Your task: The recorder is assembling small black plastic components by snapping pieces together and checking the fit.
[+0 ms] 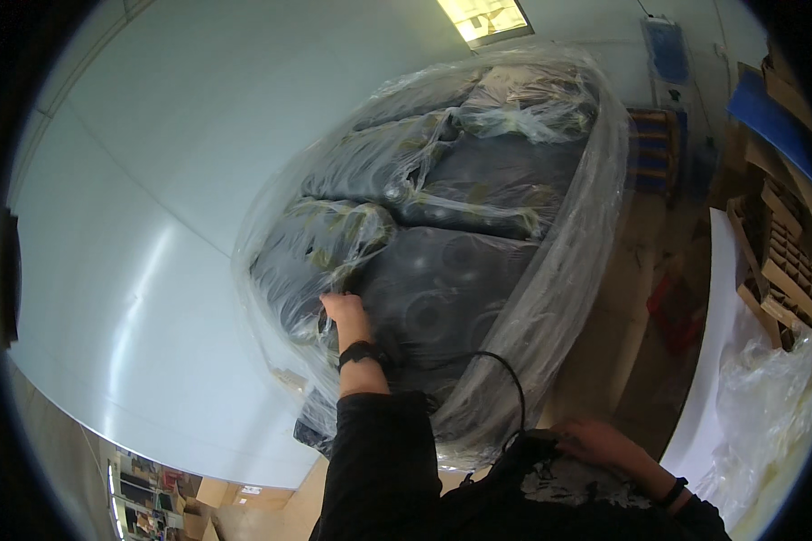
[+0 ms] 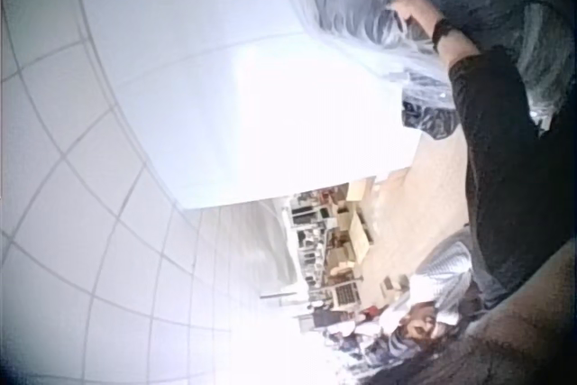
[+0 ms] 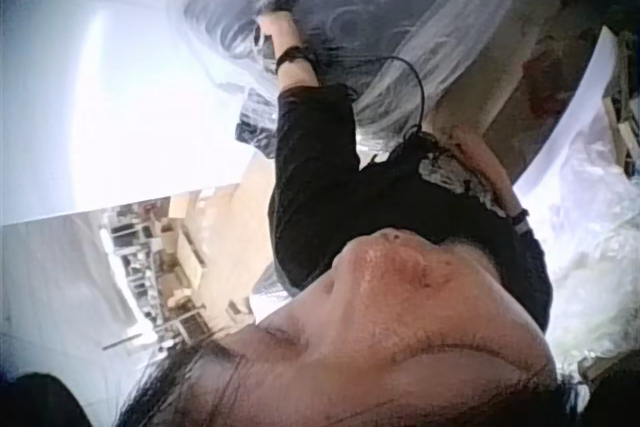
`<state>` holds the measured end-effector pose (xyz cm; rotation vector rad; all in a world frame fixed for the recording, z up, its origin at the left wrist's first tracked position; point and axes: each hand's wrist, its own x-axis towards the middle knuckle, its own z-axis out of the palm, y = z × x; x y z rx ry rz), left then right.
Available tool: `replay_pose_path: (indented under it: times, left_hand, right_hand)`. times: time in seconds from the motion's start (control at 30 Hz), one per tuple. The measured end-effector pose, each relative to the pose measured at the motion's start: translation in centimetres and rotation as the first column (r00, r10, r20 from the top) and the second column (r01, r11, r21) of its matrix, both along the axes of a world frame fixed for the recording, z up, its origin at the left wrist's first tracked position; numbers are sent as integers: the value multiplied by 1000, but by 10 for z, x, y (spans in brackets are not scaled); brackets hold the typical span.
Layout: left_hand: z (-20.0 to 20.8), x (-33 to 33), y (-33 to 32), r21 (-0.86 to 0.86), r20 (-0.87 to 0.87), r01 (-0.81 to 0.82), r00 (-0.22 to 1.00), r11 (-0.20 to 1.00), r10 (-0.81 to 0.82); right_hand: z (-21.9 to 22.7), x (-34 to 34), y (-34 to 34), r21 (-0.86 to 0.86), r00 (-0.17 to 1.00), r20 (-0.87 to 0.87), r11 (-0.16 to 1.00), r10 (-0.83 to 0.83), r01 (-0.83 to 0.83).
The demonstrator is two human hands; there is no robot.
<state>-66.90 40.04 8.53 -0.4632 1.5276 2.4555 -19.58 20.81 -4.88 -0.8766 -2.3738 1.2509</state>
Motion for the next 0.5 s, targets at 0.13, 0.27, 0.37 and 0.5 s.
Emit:
replay_pose_path:
  times: [0.13,0.27,0.37,0.5]
  left_hand:
    - [-32,-66,-10,331,4,117,992,936,-125]
    - [-45,-87,-2,339,22,184,979,922,-204]
    - [-45,-91,-1,417,3,217,971,883,-240]
    - [-23,-78,-6,440,-101,316,948,840,-303]
  right_hand:
    - [9,1,0,-32,1000,-22,999,-9,9]
    - [0,6,-1,66,995,-99,998,25,-18]
    - [-3,9,-2,-6,998,-65,1000,12,-13]
    - [-5,15,-1,-28,999,-52,1000,-3,1]
